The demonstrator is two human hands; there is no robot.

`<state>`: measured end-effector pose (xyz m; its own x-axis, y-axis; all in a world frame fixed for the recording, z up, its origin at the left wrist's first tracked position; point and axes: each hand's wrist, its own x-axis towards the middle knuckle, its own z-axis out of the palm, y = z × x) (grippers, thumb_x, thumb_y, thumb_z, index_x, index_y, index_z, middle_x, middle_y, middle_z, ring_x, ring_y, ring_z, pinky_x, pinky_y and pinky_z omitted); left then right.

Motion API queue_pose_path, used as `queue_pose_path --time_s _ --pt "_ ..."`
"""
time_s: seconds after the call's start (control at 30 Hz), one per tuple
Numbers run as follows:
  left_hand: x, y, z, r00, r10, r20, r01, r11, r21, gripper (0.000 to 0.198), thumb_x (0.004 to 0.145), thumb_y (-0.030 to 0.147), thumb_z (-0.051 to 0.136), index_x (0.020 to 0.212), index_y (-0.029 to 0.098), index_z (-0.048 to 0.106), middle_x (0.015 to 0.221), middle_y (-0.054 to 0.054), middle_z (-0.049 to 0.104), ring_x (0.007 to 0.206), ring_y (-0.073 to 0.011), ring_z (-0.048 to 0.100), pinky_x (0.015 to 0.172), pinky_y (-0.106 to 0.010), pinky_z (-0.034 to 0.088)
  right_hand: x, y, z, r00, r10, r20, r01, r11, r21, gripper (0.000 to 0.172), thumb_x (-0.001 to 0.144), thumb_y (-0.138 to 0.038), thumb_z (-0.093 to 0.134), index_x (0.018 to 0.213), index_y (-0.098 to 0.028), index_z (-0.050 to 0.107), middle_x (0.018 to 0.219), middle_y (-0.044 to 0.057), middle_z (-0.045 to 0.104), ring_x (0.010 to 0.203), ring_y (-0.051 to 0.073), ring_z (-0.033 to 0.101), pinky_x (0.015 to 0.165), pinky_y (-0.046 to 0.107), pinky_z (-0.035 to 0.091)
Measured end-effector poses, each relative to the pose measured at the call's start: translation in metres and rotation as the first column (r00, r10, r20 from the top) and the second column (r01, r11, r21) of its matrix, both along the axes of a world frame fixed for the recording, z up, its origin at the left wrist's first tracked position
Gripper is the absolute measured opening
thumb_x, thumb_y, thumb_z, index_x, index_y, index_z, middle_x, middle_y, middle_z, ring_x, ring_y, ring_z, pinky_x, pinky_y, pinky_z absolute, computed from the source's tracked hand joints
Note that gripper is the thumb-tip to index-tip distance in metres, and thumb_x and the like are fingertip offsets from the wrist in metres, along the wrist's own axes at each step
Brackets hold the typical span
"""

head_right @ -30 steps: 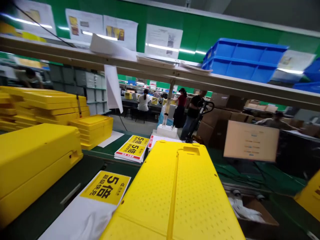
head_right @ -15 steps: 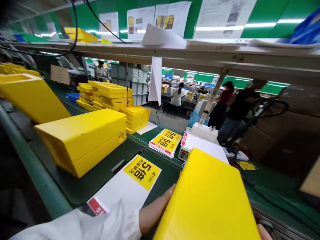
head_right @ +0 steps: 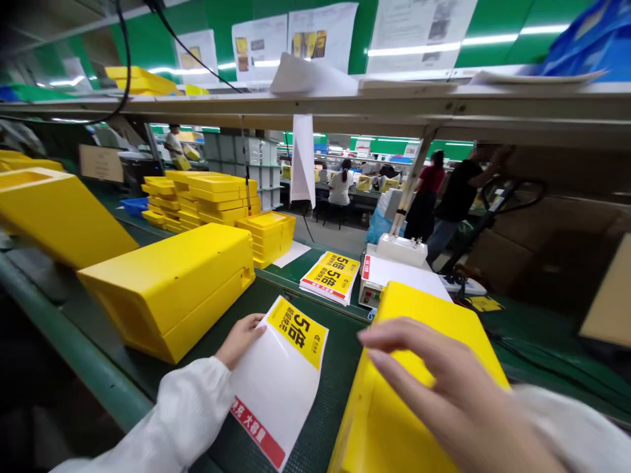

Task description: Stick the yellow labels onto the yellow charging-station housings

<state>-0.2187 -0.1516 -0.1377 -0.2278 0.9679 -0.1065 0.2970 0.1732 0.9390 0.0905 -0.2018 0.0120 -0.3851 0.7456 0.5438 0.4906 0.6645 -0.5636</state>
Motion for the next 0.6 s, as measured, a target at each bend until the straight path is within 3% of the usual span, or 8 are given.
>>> queue_pose_path --time_s 0.07,0.17,0.27,0.47,0.6 --pt "0.021 -0.016 0.033 0.995 -0.069 0.071 0.058 0.987 0.153 0.023 0.08 0.027 0.049 0.1 0.015 0.052 0.104 -0.009 0.063 0.096 -0.0211 0.059 0.083 -0.031 0.045 -0.037 0.013 0.003 0.986 0.148 0.079 -0.15 0.989 0.018 0.01 0.08 -0.028 0.056 0.083 -0.028 0.066 0.086 0.002 0.069 0.079 0.018 0.065 0.069 0.028 0.056" --pt "0.047 -0.045 0.08 0.979 -0.141 0.149 0.087 0.944 0.319 0.022 0.079 0.036 0.053 0.093 0.018 0.053 0.099 -0.006 0.064 0.091 -0.0191 0.059 0.079 -0.027 0.045 -0.084 0.031 -0.002 0.968 0.207 0.14 -0.225 0.967 0.123 0.013 0.075 -0.014 0.06 0.087 -0.017 0.065 0.091 0.007 0.069 0.087 0.02 0.064 0.079 0.033 0.053" --pt "0.061 -0.069 0.105 0.96 -0.153 0.235 0.049 0.917 0.397 0.02 0.078 0.038 0.056 0.085 0.018 0.056 0.087 -0.003 0.065 0.078 -0.0163 0.058 0.068 -0.024 0.044 -0.105 0.036 -0.009 0.971 0.22 0.089 -0.233 0.953 0.191 0.011 0.076 -0.016 0.062 0.087 -0.014 0.065 0.089 0.008 0.069 0.085 0.019 0.065 0.076 0.031 0.053" --pt "0.068 -0.075 0.109 0.983 -0.079 0.168 -0.008 0.885 0.466 0.018 0.079 0.036 0.057 0.08 0.019 0.06 0.082 -0.002 0.066 0.075 -0.016 0.058 0.067 -0.022 0.044 -0.102 0.023 -0.009 0.968 0.252 -0.015 -0.244 0.949 0.198 0.012 0.081 -0.015 0.056 0.081 -0.015 0.067 0.085 0.007 0.069 0.081 0.015 0.065 0.074 0.023 0.052" --pt "0.07 -0.073 0.104 0.992 -0.097 0.084 0.046 0.881 0.471 0.02 0.081 0.037 0.054 0.085 0.019 0.062 0.086 -0.003 0.066 0.078 -0.0165 0.058 0.067 -0.023 0.044 -0.1 0.021 -0.012 0.964 0.257 -0.064 -0.253 0.966 0.06 0.016 0.082 -0.019 0.051 0.077 -0.017 0.066 0.083 0.006 0.068 0.079 0.015 0.063 0.071 0.025 0.051"
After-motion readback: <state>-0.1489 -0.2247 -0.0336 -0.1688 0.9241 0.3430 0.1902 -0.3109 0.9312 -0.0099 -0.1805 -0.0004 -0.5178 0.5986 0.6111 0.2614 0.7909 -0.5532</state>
